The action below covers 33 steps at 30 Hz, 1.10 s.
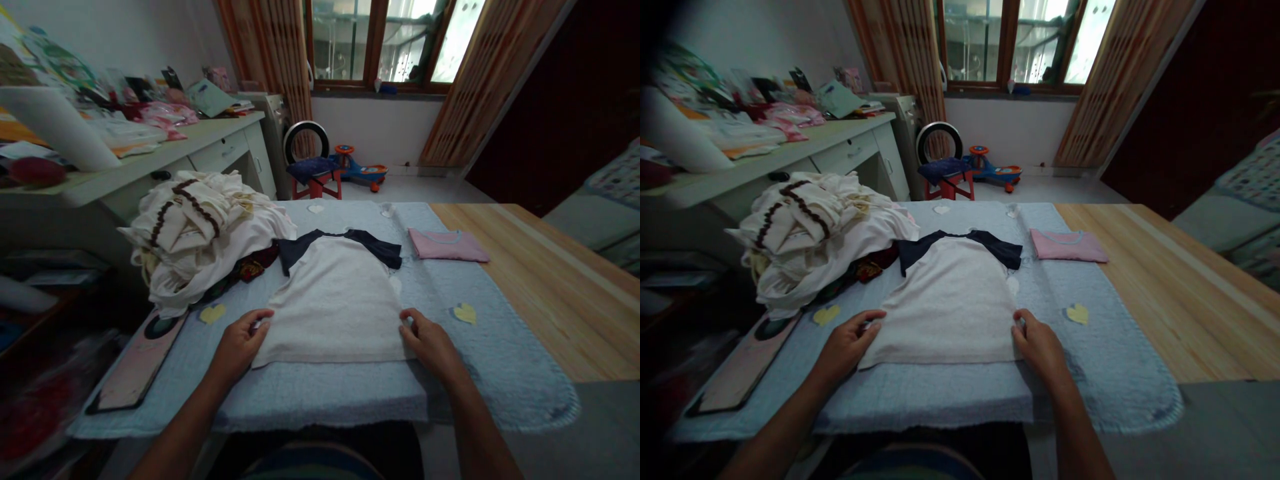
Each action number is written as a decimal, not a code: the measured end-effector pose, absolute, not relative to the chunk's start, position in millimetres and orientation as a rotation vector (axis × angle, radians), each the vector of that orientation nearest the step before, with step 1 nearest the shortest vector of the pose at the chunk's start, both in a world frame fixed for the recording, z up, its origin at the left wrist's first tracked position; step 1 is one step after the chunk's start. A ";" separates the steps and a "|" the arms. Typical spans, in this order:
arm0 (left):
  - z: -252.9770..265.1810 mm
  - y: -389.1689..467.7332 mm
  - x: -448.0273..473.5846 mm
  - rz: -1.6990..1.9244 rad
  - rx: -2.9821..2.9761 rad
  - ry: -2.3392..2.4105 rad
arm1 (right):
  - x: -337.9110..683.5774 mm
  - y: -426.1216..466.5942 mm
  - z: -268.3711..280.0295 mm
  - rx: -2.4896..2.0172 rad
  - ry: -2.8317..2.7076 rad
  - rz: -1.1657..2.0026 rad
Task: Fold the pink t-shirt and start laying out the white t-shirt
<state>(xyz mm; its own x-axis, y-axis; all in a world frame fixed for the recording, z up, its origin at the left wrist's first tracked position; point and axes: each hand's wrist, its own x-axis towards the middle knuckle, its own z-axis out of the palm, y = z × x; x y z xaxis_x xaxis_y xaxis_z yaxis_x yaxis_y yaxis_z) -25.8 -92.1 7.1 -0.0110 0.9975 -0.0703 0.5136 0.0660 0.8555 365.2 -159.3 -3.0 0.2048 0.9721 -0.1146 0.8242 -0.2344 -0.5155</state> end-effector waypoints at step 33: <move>-1.3 -96.8 -46.4 0.724 1.478 1.438 | 373.8 -155.7 9.8 -2.160 -1.676 0.837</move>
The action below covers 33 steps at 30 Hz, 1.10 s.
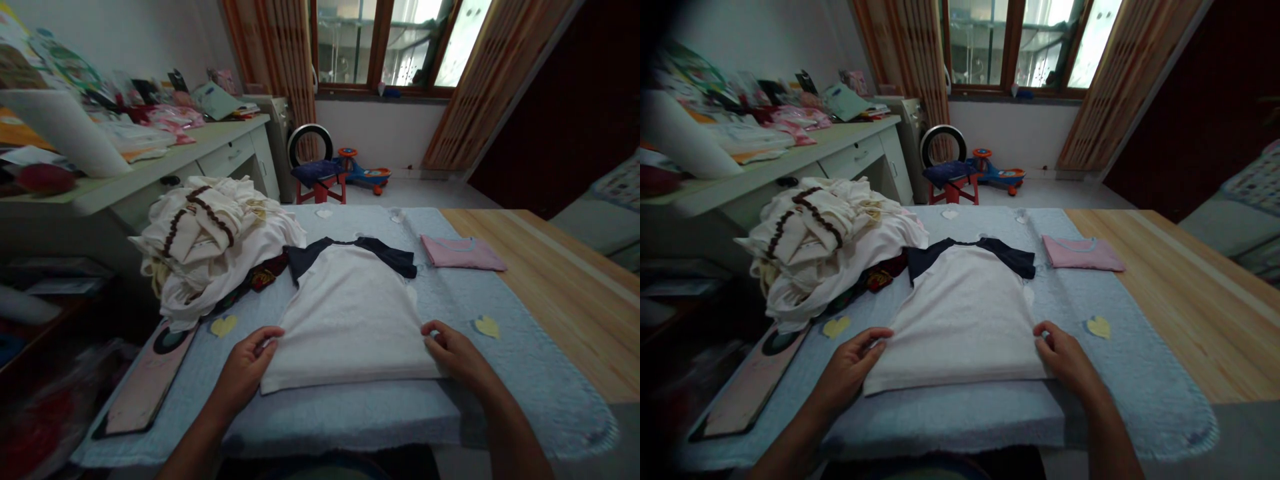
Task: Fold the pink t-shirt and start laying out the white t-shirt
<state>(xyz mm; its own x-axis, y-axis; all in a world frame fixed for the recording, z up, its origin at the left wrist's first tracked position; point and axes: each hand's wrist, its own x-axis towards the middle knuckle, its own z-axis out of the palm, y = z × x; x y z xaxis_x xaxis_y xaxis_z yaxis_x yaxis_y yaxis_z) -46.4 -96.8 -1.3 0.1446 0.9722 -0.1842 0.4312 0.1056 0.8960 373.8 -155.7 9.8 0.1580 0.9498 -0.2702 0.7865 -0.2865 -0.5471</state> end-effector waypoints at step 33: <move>-28.3 93.4 48.7 0.782 2.154 1.876 | 345.9 58.8 -32.1 -2.153 -1.596 -0.036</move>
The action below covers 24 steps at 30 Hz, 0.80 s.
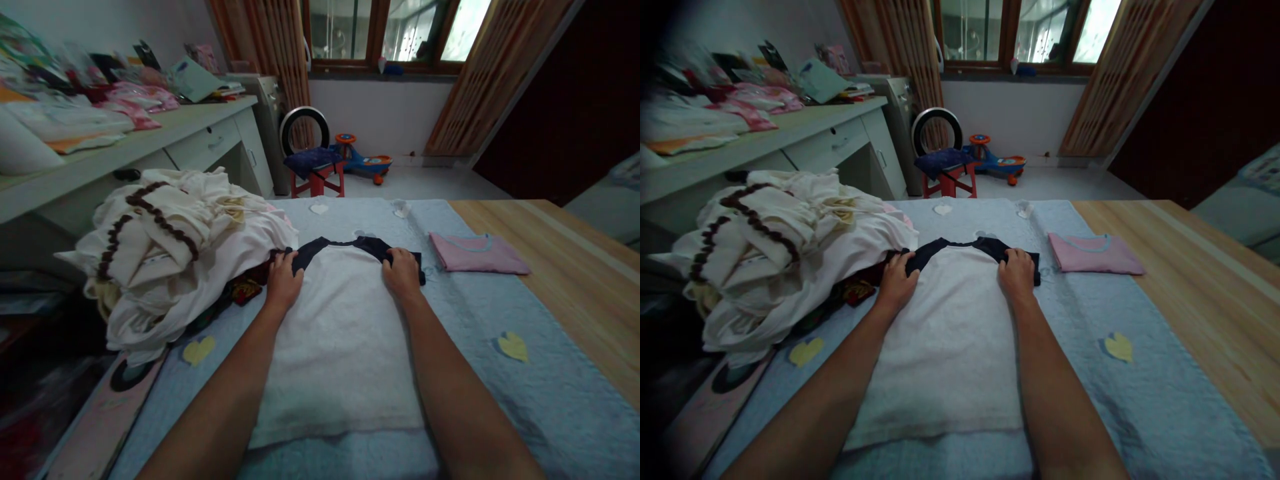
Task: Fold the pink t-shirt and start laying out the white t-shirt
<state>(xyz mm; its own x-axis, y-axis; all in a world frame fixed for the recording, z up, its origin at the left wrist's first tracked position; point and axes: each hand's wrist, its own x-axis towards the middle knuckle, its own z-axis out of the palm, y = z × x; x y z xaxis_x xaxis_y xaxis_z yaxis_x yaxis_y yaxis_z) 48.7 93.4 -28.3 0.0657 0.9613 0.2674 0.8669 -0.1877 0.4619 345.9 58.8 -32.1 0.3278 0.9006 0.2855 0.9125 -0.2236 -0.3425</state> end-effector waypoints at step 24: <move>-18.2 104.5 42.3 0.698 2.141 1.766 | 368.7 66.7 -40.0 -2.207 -1.783 -0.072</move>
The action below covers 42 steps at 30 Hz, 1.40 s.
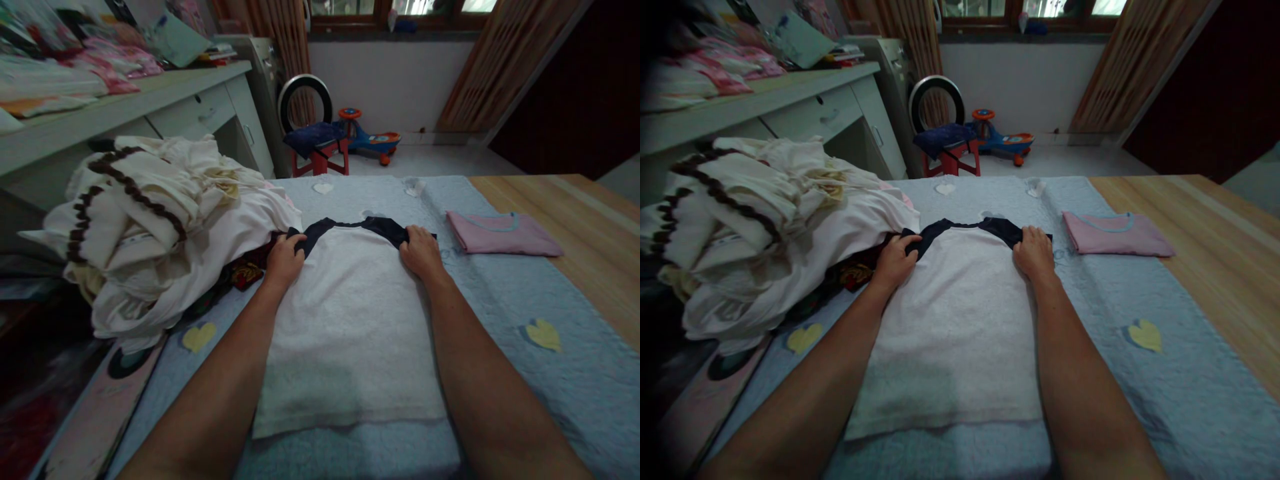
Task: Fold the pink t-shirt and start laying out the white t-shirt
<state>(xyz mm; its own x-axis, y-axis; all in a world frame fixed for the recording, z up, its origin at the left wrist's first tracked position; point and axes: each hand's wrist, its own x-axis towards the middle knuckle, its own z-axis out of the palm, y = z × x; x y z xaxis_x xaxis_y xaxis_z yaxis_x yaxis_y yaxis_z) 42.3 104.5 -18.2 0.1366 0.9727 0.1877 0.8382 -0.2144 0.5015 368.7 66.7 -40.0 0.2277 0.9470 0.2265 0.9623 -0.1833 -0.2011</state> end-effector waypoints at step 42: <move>17.9 96.3 74.3 0.534 2.604 1.781 | 345.3 118.4 2.7 -2.359 -1.859 0.096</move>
<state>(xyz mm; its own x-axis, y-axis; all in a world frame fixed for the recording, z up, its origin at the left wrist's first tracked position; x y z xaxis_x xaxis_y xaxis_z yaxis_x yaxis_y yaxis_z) 74.3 96.3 17.9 0.3252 0.8956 0.3036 0.9149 -0.3792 0.1386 345.3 118.4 2.7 0.2364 0.9710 0.0344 0.9623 -0.2291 -0.1462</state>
